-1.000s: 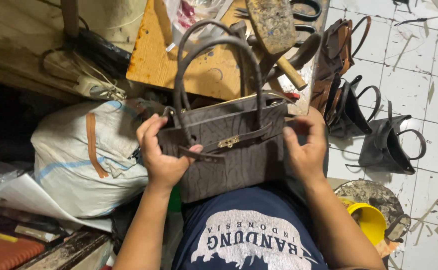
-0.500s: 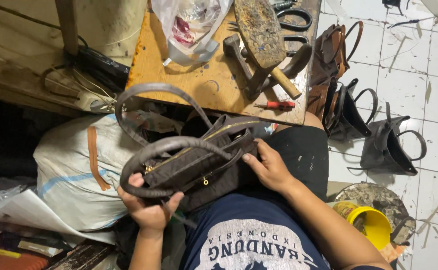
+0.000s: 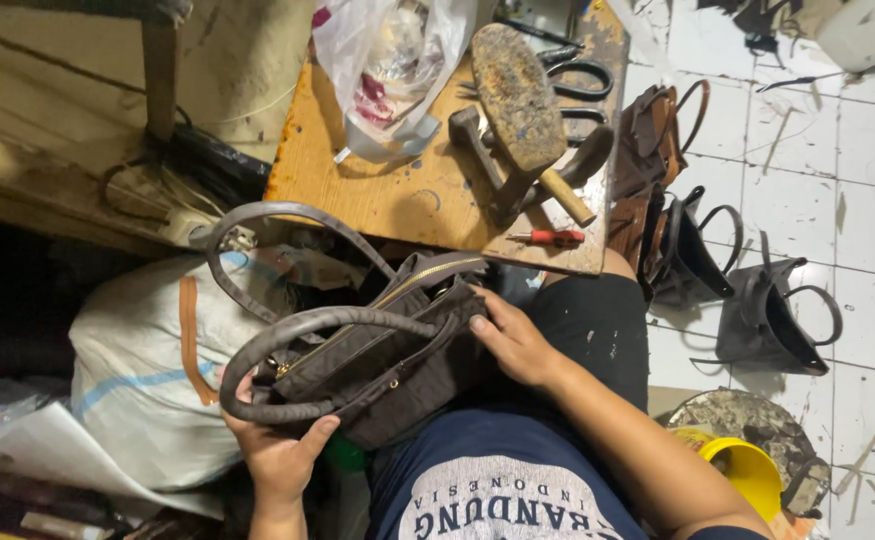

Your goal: Attaching metal hardware to a leather handbag and inspecting the final product

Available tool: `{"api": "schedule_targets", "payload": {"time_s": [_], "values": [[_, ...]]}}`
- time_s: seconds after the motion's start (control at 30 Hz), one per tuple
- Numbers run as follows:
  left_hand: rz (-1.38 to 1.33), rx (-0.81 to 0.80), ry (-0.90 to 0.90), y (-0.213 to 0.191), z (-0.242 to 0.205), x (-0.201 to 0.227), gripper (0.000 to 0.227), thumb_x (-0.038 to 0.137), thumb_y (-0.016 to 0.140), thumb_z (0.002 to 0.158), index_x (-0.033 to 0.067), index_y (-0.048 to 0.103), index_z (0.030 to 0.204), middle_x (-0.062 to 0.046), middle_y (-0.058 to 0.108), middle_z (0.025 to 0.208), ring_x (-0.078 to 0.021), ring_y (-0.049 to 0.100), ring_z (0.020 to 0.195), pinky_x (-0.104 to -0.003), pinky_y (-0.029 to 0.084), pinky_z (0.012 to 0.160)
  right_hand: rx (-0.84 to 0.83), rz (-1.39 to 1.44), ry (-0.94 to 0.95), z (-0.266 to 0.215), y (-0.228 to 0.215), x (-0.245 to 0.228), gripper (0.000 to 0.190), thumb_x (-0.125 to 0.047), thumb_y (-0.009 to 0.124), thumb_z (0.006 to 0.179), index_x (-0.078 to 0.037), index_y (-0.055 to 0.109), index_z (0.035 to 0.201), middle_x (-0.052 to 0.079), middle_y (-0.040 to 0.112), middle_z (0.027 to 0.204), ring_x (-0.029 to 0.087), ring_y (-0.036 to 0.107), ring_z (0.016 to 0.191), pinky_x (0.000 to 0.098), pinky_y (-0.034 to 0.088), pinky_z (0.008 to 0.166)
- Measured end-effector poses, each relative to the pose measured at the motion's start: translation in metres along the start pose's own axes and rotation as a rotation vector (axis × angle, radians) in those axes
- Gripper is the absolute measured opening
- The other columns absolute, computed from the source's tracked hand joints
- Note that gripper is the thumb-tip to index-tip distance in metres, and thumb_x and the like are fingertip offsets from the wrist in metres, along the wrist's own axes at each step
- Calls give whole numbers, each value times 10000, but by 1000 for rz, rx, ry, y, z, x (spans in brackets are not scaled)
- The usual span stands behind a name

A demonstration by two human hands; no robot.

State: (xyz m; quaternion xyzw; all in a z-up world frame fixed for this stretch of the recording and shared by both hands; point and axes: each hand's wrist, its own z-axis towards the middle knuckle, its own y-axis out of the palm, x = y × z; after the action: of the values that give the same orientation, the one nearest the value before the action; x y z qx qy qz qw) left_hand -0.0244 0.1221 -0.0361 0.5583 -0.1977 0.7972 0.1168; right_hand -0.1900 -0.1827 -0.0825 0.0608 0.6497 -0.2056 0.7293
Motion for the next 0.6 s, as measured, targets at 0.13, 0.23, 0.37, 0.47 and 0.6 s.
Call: {"api": "schedule_targets", "payload": {"time_s": [0.13,0.23,0.37,0.47,0.6], "values": [[-338,43,-124,17,1,-5,1336,144,789,611,160,-67,1636,-183,157,1683,-273,273,1494,-478,209,1261,50,-22,-16,0,0,-2,485,-298,468,1084,-11,482,1474,124,546,1493,222,501,1393,381,331,1211],[-414,10,-137,18,-6,-29,1204,217,798,654,132,76,1615,-193,291,1617,-316,352,1468,-501,271,1248,50,-25,-20,-1,1,-5,461,-303,464,1085,-13,509,1440,119,576,1432,218,527,1347,370,357,1179],[-377,41,-96,15,-6,-31,1294,278,812,614,33,93,1662,-171,367,1582,-268,393,1428,-465,264,1265,64,-36,-23,1,3,-26,439,-317,454,1084,-17,537,1393,115,602,1347,219,565,1280,360,398,1126],[-396,163,-91,-2,-33,-65,968,72,754,674,74,329,1543,-177,442,1548,-318,459,1412,-503,349,1258,52,-32,-69,5,8,-44,424,-305,454,1087,-13,527,1385,121,608,1288,223,569,1227,363,400,1101],[-214,318,41,-15,-22,-30,1007,157,757,659,46,305,1553,-154,460,1516,-274,478,1379,-465,391,1241,7,-50,-171,29,8,-83,457,-302,412,1102,19,483,1419,148,547,1403,265,512,1339,400,354,1178]]}}
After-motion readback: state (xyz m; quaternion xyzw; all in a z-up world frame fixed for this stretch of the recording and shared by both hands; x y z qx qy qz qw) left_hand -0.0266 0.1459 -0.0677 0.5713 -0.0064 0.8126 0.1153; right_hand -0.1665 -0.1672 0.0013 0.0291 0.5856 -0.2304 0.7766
